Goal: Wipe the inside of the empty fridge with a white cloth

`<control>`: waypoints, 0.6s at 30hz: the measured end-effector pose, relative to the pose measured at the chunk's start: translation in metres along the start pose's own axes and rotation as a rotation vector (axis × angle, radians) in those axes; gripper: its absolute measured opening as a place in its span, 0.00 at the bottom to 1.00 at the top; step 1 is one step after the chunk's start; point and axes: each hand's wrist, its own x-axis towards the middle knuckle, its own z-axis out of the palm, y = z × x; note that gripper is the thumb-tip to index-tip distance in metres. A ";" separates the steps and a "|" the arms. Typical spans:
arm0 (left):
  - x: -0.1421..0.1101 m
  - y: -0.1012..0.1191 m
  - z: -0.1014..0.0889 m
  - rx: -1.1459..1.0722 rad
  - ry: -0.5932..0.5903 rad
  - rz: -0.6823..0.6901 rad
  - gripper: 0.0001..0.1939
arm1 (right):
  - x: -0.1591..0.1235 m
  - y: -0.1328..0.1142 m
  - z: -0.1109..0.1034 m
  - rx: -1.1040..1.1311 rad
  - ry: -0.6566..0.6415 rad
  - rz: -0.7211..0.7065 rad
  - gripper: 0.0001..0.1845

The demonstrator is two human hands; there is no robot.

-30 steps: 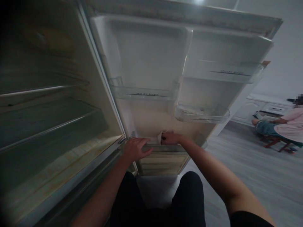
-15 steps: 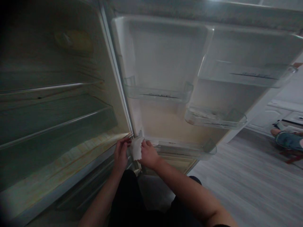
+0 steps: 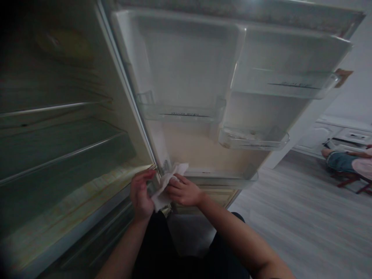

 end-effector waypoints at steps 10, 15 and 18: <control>-0.004 -0.011 0.007 0.069 -0.128 -0.075 0.16 | 0.055 -0.014 -0.021 0.029 -0.426 0.747 0.19; 0.000 -0.012 0.011 0.162 -0.195 0.008 0.16 | 0.088 -0.011 -0.030 0.105 -0.716 0.899 0.13; 0.004 -0.014 0.014 0.230 -0.307 0.152 0.17 | 0.089 -0.001 -0.035 0.183 -0.754 0.865 0.15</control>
